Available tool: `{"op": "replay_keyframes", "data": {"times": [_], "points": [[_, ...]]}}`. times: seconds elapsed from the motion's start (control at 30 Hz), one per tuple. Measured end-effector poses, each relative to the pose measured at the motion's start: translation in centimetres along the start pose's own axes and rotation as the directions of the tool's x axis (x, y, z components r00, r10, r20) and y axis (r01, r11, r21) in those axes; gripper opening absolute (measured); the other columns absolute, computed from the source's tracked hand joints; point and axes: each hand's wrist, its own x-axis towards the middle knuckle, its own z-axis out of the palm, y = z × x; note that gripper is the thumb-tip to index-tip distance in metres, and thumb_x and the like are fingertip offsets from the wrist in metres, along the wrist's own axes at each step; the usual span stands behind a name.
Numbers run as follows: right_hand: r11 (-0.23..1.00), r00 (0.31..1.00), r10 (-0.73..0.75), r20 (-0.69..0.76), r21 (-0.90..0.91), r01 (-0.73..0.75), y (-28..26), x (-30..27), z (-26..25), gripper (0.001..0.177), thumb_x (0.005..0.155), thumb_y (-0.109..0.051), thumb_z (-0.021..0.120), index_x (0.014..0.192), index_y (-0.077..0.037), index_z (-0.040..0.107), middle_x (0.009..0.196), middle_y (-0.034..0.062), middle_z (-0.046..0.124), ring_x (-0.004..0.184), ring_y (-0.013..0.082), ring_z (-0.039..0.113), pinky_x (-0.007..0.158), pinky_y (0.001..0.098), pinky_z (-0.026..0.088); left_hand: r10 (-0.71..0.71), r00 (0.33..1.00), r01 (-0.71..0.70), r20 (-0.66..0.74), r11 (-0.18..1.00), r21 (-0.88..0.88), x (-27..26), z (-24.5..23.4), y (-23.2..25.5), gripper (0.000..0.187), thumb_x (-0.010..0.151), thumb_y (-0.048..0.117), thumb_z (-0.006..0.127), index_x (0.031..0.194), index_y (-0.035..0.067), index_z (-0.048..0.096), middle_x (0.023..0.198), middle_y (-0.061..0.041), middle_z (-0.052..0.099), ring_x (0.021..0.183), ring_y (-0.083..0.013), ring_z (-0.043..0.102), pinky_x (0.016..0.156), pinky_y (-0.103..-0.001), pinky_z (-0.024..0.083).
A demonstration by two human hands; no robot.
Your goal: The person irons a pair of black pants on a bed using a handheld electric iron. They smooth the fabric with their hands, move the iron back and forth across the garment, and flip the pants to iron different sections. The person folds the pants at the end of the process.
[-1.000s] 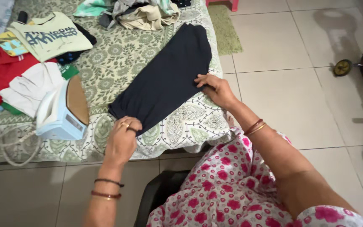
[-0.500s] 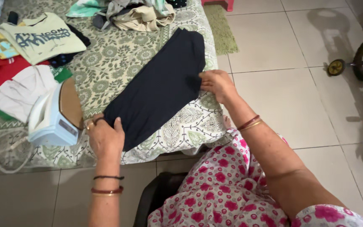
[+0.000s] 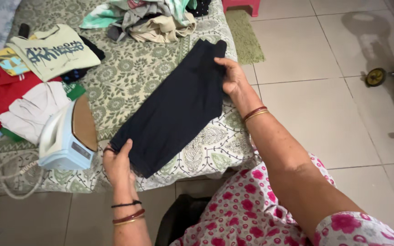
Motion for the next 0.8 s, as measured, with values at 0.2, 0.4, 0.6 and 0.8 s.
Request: {"op": "replay_keyframes", "data": {"times": [0.2,0.4,0.6,0.8], "points": [[0.992,0.99,-0.121,0.078,-0.011,0.122,-2.8,5.4,-2.6,0.04,0.074,0.004,0.077,0.112,-0.003,0.066,0.108,0.0173,0.071,0.102,0.0355,0.07,0.098,0.0531,0.059,0.036,0.999,-0.03,0.023,0.972,-0.231,-0.9,-0.1,0.2,0.026,0.085,0.006,0.079,0.108,0.003,0.068,0.102,-0.007,0.074,0.087,-0.015,0.069,0.081,-0.029,0.058],[0.616,0.643,-0.684,-0.344,-0.744,0.258,-5.3,7.8,-7.1,0.06,0.06,0.017,0.081,0.107,-0.01,0.058,0.095,0.0073,0.066,0.088,0.023,0.067,0.078,0.0402,0.059,0.041,0.997,-0.045,-0.071,0.997,-0.06,-1.3,-0.5,-0.2,0.02,0.088,0.003,0.078,0.103,0.003,0.064,0.095,-0.006,0.068,0.075,-0.0169,0.056,0.066,-0.033,0.043],[-0.219,0.413,-0.806,0.424,-0.862,0.457,-5.2,7.9,-2.9,0.024,0.079,0.004,0.08,0.098,-0.01,0.075,0.095,0.0064,0.071,0.083,0.0204,0.071,0.075,0.0339,0.059,0.07,0.998,-0.066,0.004,0.964,-0.258,-0.8,-0.4,-0.1,0.021,0.084,0.0,0.076,0.102,0.004,0.065,0.099,-0.006,0.071,0.087,-0.0146,0.067,0.084,-0.029,0.056],[-0.732,0.558,-0.235,0.796,-0.523,0.437,-3.4,11.7,0.1,0.02,0.083,-0.005,0.075,0.099,-0.015,0.079,0.104,0.0073,0.072,0.105,0.0336,0.06,0.096,0.0456,0.044,0.059,0.998,-0.052,0.013,0.955,-0.292,-1.3,-0.4,-0.1,0.021,0.087,-0.003,0.074,0.105,0.0,0.064,0.103,-0.009,0.071,0.09,-0.0171,0.067,0.087,-0.032,0.057]]}}
